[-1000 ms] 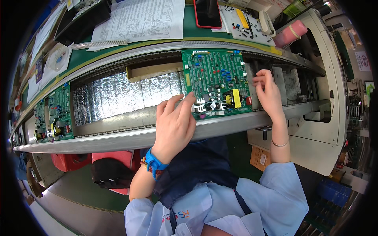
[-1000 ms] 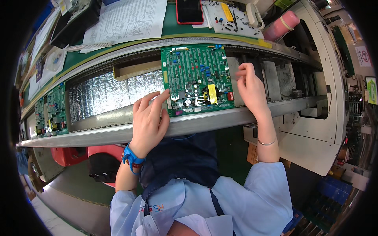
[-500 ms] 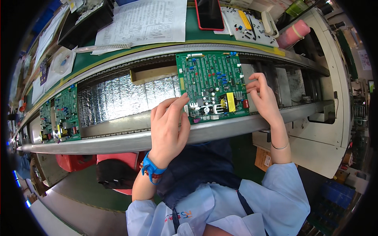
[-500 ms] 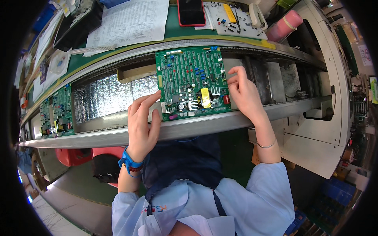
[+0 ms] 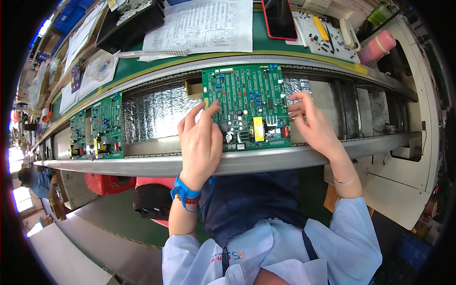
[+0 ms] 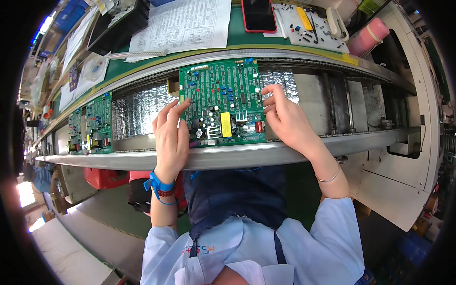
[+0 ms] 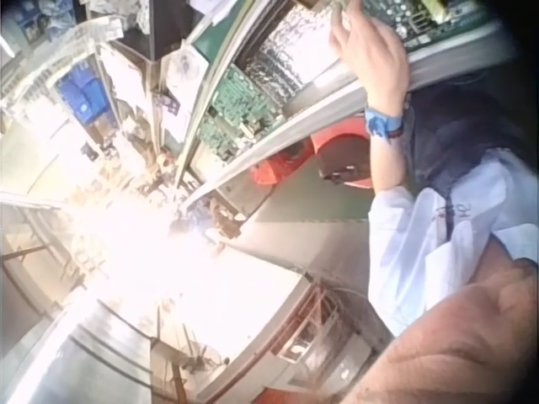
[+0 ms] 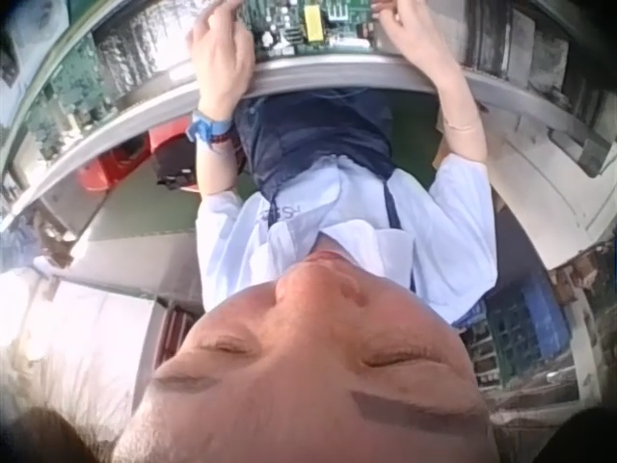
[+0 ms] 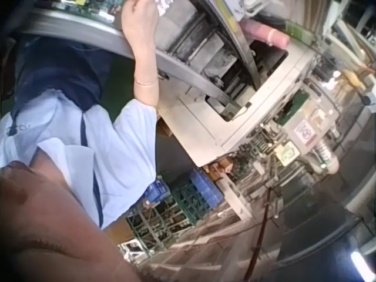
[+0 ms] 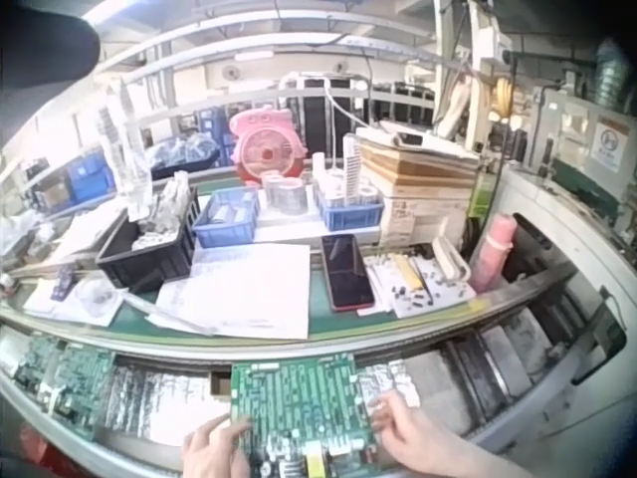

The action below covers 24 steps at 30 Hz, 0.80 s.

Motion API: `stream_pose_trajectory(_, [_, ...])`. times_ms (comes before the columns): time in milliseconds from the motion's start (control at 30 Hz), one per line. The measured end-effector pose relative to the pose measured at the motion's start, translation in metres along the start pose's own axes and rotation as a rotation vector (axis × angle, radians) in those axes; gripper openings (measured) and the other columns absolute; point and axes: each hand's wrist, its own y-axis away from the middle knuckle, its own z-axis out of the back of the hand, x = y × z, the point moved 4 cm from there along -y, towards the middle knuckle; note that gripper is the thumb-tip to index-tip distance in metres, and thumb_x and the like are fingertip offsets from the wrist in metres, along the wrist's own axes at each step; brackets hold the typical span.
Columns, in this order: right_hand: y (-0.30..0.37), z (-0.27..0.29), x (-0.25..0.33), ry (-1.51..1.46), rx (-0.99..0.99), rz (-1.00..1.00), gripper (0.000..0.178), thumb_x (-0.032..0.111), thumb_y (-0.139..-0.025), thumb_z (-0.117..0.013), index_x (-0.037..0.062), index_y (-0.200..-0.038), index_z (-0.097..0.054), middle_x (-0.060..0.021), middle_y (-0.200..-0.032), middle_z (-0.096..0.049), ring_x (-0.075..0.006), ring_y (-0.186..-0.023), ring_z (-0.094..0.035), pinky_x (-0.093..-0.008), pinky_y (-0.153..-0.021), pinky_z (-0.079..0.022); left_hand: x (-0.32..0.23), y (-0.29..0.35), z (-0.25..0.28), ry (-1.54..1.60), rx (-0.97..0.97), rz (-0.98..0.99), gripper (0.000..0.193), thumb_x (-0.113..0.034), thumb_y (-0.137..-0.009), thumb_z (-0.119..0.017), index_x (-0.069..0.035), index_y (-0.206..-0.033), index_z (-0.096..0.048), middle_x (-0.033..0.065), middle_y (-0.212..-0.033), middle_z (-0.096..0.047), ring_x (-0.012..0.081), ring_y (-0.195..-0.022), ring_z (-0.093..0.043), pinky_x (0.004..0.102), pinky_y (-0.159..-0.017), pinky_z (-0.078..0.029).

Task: The person assembles electronic components onto printed circuit boards by hand, taking components from a bin and placing them onto PCBs moving on a conveyor belt.

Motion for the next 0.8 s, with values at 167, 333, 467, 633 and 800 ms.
stream_pose_trajectory(167, [-0.004, -0.006, 0.009, -0.01, 0.033, 0.027, 0.033, 0.0, -0.086, -0.048, 0.0053, -0.117, -0.039, -0.0164, -0.093, -0.065, -0.03, -0.083, -0.066, -0.0403, -0.073, -0.05, 0.007, -0.002, 0.002, -0.019, 0.03, 0.027, 0.03, -0.006, -0.085, -0.048, -0.001, -0.113, -0.057, 0.0141, -0.094, -0.065, 0.0323, -0.113, -0.051, 0.044, -0.096, -0.032])
stream_pose_trajectory(333, [-0.005, -0.008, 0.01, 0.0, 0.048, 0.044, 0.034, -0.001, -0.085, -0.049, 0.0055, -0.117, -0.039, -0.0156, -0.093, -0.065, -0.0284, -0.083, -0.067, -0.0395, -0.072, -0.051, 0.008, -0.014, 0.007, -0.033, 0.014, 0.006, 0.029, -0.007, -0.086, -0.047, -0.001, -0.113, -0.056, 0.0148, -0.097, -0.066, 0.0337, -0.112, -0.051, 0.0445, -0.096, -0.032])
stream_pose_trajectory(467, [-0.005, -0.006, 0.007, -0.002, 0.039, 0.039, 0.033, 0.0, -0.085, -0.047, 0.0054, -0.117, -0.04, -0.0172, -0.094, -0.066, -0.0312, -0.083, -0.066, -0.0396, -0.073, -0.05, 0.009, -0.022, 0.001, -0.004, 0.075, -0.022, 0.031, -0.008, -0.086, -0.046, -0.001, -0.115, -0.055, 0.0154, -0.094, -0.066, 0.0339, -0.113, -0.052, 0.0452, -0.097, -0.032])
stream_pose_trajectory(633, [-0.011, 0.008, 0.006, 0.006, -0.006, 0.004, 0.029, 0.003, -0.088, -0.044, 0.0051, -0.116, -0.042, -0.0194, -0.094, -0.067, -0.0342, -0.084, -0.065, -0.0393, -0.074, -0.05, 0.003, -0.026, 0.0, 0.053, 0.103, -0.08, 0.031, -0.008, -0.085, -0.047, 0.0, -0.114, -0.054, 0.0148, -0.09, -0.065, 0.0336, -0.114, -0.052, 0.0461, -0.097, -0.032])
stream_pose_trajectory(800, [-0.017, 0.021, 0.009, -0.055, -0.068, 0.005, 0.027, 0.004, -0.089, -0.043, 0.0047, -0.116, -0.043, -0.0176, -0.094, -0.067, -0.0289, -0.084, -0.066, -0.0373, -0.074, -0.05, -0.004, -0.029, -0.012, 0.027, 0.239, -0.197, 0.035, -0.006, -0.085, -0.042, -0.003, -0.118, -0.054, 0.0163, -0.105, -0.061, 0.0321, -0.115, -0.05, 0.045, -0.098, -0.032])
